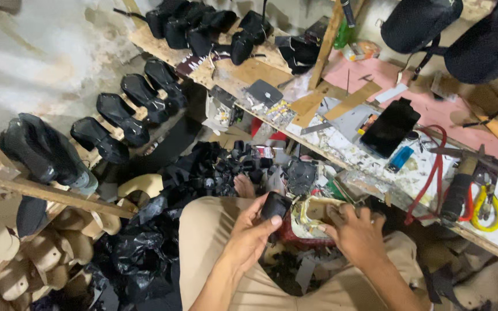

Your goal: The person applies glue to the edges of black shoe parts using a brush, then places them on a wooden shelf. The person also handles and stacks black shoe soles.

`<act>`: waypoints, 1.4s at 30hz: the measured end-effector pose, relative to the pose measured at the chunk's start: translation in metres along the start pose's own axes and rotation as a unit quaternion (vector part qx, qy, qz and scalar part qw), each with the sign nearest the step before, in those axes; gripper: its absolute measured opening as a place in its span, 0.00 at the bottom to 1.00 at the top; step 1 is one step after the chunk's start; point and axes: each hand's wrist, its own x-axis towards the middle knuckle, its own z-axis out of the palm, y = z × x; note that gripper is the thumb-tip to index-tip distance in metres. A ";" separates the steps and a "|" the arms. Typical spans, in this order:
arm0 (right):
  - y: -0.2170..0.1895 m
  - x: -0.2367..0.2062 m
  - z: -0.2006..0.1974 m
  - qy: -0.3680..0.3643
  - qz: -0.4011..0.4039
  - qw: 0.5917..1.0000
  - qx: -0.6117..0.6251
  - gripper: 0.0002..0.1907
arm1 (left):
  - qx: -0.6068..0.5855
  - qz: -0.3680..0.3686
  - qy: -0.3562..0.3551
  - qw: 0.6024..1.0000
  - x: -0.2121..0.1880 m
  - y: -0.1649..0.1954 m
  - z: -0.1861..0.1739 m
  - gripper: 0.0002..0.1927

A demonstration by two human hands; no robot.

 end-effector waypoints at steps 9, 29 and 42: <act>0.014 -0.011 -0.015 -0.082 0.125 0.962 0.230 0.28 | -0.019 -0.013 -0.042 0.999 0.007 -0.009 0.005 0.29; -0.059 -0.026 -0.088 0.220 -0.089 0.955 0.176 0.34 | 0.066 0.059 -0.115 0.989 0.009 -0.009 0.020 0.33; -0.062 -0.031 -0.074 0.239 -0.110 0.929 0.259 0.38 | 0.068 0.062 -0.090 0.992 0.004 0.001 0.023 0.36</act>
